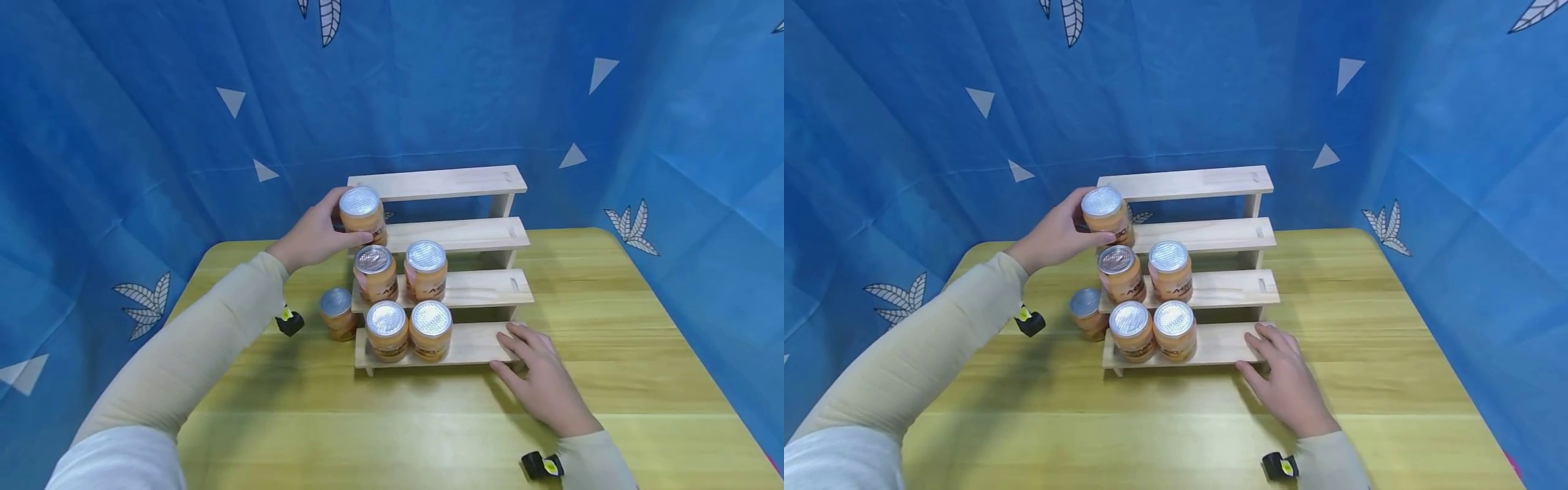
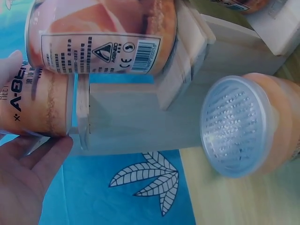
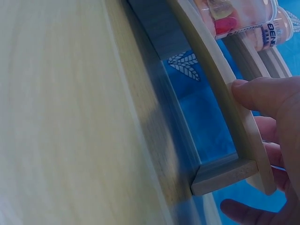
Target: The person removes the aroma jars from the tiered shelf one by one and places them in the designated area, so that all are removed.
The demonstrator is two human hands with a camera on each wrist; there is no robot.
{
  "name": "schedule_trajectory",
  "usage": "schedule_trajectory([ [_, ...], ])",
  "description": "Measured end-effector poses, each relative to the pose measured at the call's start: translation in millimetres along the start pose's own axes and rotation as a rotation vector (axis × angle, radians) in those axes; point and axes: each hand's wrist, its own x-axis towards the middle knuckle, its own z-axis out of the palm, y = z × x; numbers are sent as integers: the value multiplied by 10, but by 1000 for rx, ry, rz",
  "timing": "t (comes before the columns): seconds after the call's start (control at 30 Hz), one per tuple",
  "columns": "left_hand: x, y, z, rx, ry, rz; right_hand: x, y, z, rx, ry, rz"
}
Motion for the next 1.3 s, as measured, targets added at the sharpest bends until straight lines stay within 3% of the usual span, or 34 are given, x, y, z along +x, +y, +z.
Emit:
schedule_trajectory([
  [0.23,-80,-70,-47,12,25,-22,-4,23,12,-12,-2,-2],
  [0.7,-260,-239,-173,-45,69,-44,2,20,11,-5,-3,6],
  [1.3,-595,-478,-238,-72,99,-90,6,2,1,8,-12,6],
])
